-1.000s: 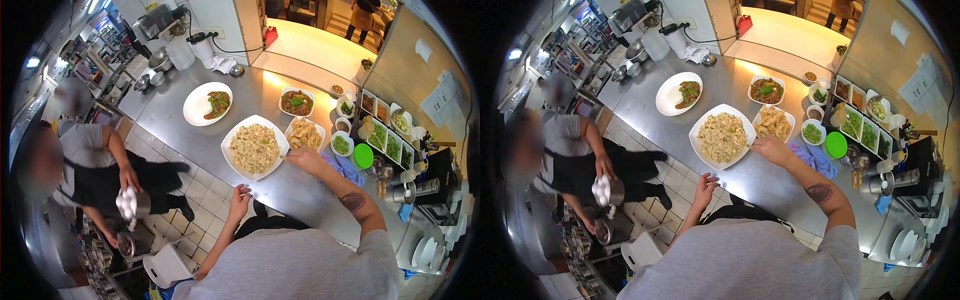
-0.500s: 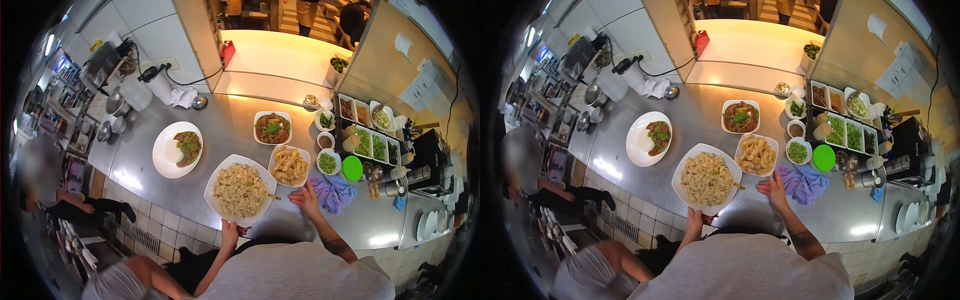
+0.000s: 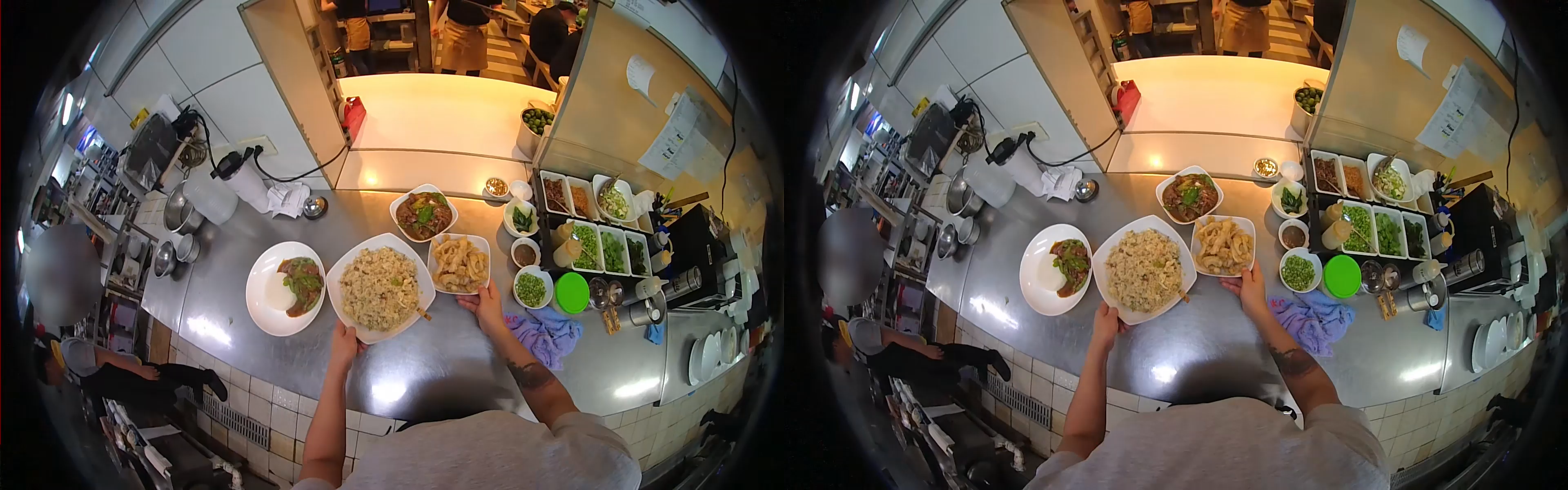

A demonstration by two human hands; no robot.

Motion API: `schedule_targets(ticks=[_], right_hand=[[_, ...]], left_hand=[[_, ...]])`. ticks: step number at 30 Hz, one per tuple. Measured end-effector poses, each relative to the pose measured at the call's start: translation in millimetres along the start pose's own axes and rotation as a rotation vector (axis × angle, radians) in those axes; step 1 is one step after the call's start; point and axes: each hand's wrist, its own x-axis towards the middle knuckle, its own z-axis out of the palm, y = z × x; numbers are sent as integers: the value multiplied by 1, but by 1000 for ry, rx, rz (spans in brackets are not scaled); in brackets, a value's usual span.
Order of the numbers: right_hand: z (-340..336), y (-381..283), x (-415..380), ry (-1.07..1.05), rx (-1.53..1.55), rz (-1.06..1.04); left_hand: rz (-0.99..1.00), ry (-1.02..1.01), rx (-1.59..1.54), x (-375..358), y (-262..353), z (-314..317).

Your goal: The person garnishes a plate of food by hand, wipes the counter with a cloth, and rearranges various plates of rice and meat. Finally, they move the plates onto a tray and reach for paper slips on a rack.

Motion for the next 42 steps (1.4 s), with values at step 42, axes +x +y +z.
schedule_targets(ticks=[42], right_hand=[[47, -15, -117, -310, -1070, -511]], left_hand=[[331, 309, -105, -16, -17, 27]])
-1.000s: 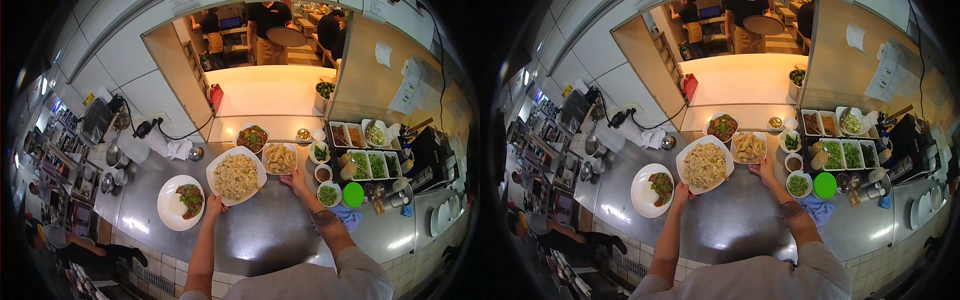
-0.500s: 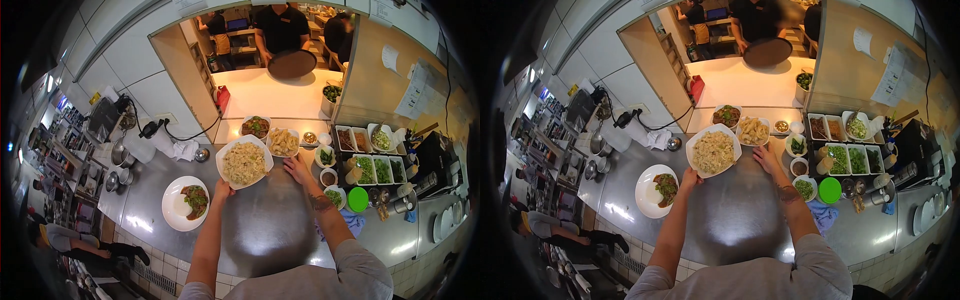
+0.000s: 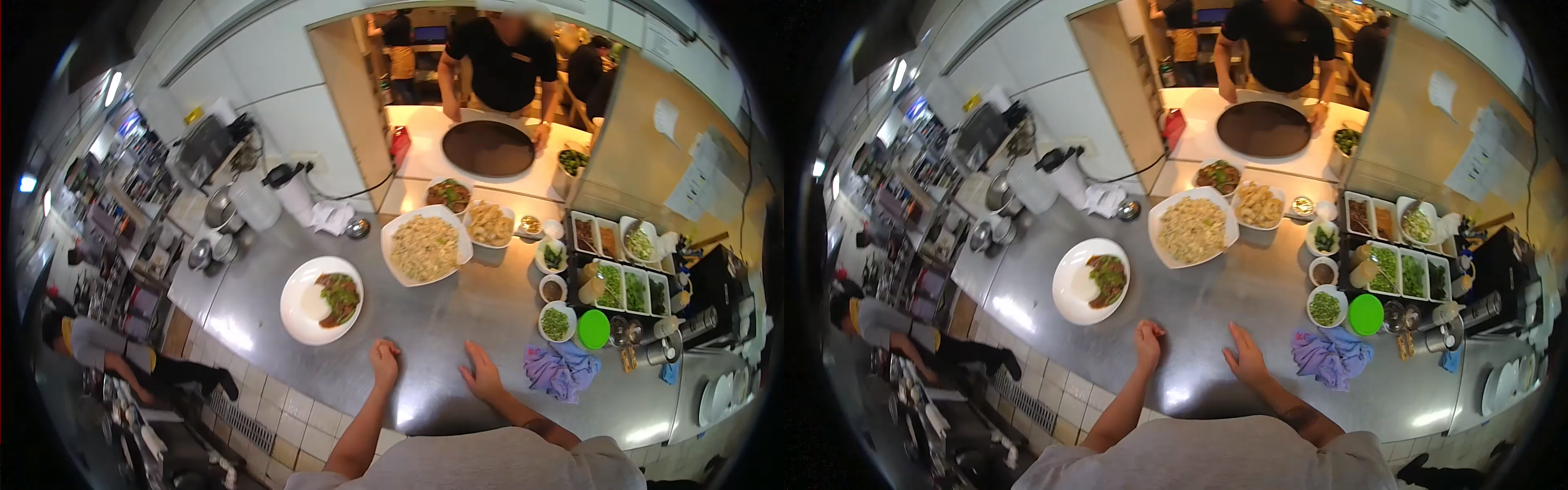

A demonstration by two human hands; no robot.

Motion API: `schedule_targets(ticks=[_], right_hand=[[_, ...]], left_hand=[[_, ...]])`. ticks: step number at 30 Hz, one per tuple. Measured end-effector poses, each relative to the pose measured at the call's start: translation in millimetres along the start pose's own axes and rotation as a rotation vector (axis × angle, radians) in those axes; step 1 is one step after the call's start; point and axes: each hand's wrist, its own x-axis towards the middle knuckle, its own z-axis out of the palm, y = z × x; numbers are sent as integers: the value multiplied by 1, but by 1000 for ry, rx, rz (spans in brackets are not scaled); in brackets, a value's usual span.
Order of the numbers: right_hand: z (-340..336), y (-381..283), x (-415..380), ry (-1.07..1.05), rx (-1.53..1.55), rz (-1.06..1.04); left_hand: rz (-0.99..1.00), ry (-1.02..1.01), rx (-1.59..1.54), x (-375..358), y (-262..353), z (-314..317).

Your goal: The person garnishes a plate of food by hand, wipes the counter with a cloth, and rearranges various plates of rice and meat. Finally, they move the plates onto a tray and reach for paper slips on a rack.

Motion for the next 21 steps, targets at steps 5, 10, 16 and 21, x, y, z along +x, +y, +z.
schedule_targets(ticks=[5, 10, 16, 21], right_hand=[[-14, -31, -21, -245, -120, -221], [-12, -31, -22, -239, -152, -207], [-22, -45, -21, -236, -128, -218], [-27, -52, -21, -220, -128, -237]], left_hand=[[-148, 261, -403, -24, 13, -15], [-283, 532, -507, 30, 9, -77], [-455, 415, -134, 65, 37, -120], [-454, 365, -36, 59, 44, -133]])
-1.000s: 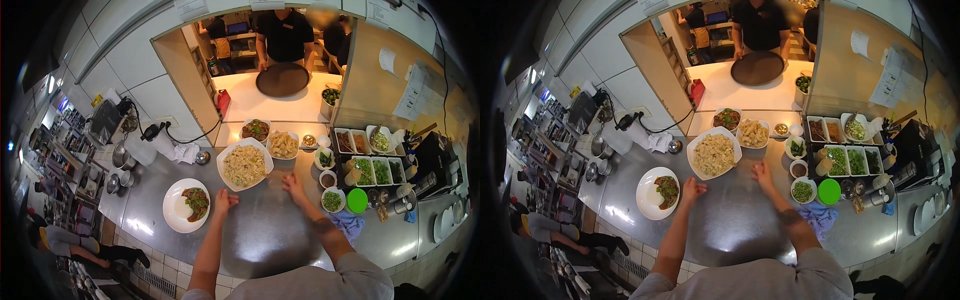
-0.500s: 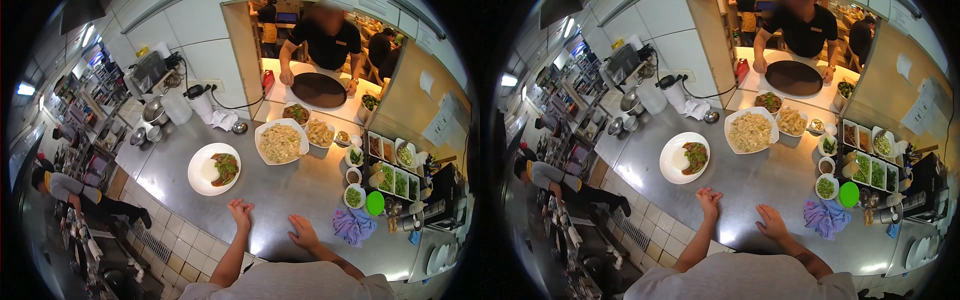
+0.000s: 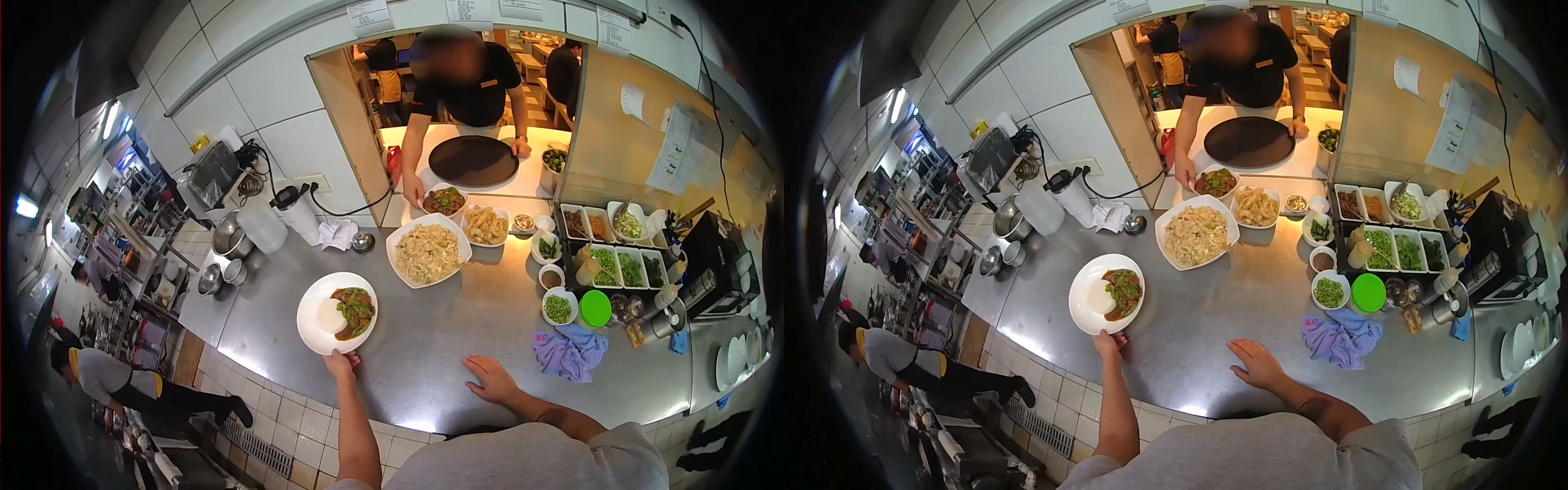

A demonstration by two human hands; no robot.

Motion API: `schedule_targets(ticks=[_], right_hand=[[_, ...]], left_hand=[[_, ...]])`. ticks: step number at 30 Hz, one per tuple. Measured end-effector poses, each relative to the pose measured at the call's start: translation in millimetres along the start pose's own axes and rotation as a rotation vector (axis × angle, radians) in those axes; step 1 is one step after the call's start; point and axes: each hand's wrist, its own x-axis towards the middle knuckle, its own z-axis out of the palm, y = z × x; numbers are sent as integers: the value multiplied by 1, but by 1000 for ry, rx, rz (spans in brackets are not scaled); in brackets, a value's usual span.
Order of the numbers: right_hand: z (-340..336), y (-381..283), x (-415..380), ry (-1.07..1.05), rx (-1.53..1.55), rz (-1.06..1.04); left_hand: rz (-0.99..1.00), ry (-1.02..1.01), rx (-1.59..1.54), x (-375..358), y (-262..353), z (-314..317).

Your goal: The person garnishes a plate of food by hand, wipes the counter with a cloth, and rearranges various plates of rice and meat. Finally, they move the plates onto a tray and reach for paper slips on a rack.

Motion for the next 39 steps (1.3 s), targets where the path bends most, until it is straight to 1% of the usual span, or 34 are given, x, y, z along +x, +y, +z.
schedule_targets(ticks=[2, 3, 6, 8, 9, 10, 11, 12, 14, 15, 16, 18, 20, 23, 24, 27, 28, 30, 32, 33, 34, 36, 39], right_hand=[[2, 0, 0, -2, 13, 3], [1, 0, 0, 0, 17, 8], [-3, -3, -2, 38, 46, 35], [-1, -2, -3, 84, 208, 202], [0, 0, -2, 107, 290, 282], [5, 3, -1, 176, 391, 348], [5, 2, 1, 233, 508, 431], [10, 7, 4, 305, 609, 496], [15, 14, 9, 357, 757, 592], [16, 17, 10, 388, 832, 640], [19, 21, 6, 400, 776, 653], [21, 23, -4, 406, 672, 682], [14, 31, -24, 452, 665, 691], [-18, 29, -36, 455, 653, 733], [-28, 29, -40, 447, 648, 758], [-41, 61, -50, 360, 650, 812], [-44, 68, -47, 307, 636, 802], [-73, 70, -28, 212, 610, 793], [-78, 84, -7, 139, 493, 706], [-83, 83, 9, 122, 400, 624], [-87, 80, 29, 107, 306, 543], [-76, 89, 63, -57, 234, 493], [-83, 58, 104, -256, 201, 490]], left_hand=[[54, -30, 61, -12, -1, -7], [116, -81, 63, -17, -7, -13], [98, -194, 201, -46, -5, -34], [91, -291, 301, -65, -6, -44], [239, -273, 394, -69, -16, -48], [387, -250, 484, -74, -28, -52], [518, -225, 594, -86, -24, -53], [521, -221, 635, -99, -18, -43], [528, -224, 722, -134, -6, -27], [464, -250, 766, -144, -8, -20], [400, -276, 810, -154, -12, -13], [469, -247, 817, -184, -24, 7], [375, -289, 747, -208, -23, 28], [440, -346, 446, -210, -40, 54], [424, -398, 422, -209, -41, 59], [333, -542, 345, -201, -33, 81], [300, -598, 339, -193, -31, 91], [230, -721, 338, -175, -25, 112], [-55, -948, 188, -155, -14, 135], [-193, -1059, 107, -143, -14, 150], [-262, -1071, 105, -131, -17, 167], [-403, -1095, 107, -115, -20, 200], [-419, -1238, 203, -124, 10, 231]])
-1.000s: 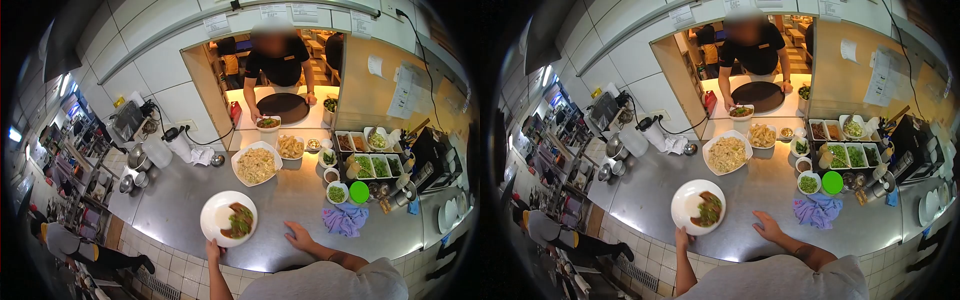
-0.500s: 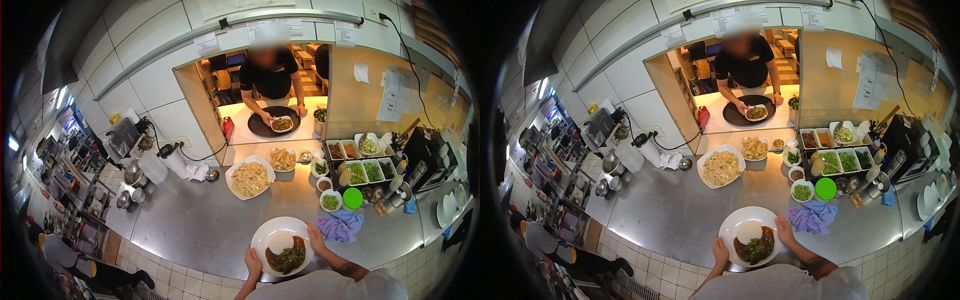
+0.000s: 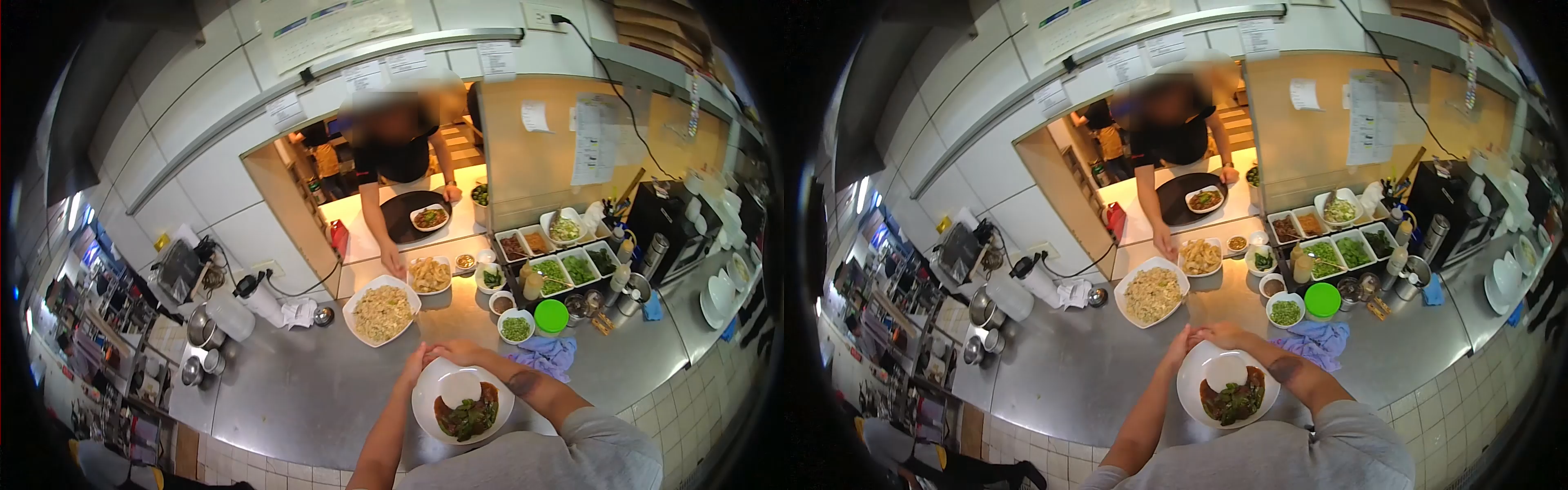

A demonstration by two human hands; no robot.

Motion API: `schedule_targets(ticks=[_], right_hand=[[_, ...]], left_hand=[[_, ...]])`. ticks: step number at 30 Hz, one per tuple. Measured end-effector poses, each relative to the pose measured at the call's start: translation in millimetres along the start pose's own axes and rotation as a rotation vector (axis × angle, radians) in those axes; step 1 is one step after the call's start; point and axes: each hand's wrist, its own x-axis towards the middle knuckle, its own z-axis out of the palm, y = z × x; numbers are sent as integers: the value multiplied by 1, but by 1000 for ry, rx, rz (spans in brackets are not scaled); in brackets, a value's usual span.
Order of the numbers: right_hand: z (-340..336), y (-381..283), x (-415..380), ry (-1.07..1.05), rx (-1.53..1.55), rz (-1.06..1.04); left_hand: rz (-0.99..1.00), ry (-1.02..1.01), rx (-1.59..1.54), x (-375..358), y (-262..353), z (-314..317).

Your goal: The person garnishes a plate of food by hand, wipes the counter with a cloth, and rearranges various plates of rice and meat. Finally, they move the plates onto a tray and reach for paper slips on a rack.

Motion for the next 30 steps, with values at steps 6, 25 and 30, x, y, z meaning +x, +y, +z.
schedule_targets(ticks=[6, 25, 30], right_hand=[[3, 36, -5, 56, -16, 15], [-1, 106, -239, 852, -401, 333], [-28, 96, -243, 808, -382, 351]], left_hand=[[72, 123, 274, -20, -23, -23], [163, 537, 431, -184, -120, 57], [214, 629, 749, -181, -108, 55]])
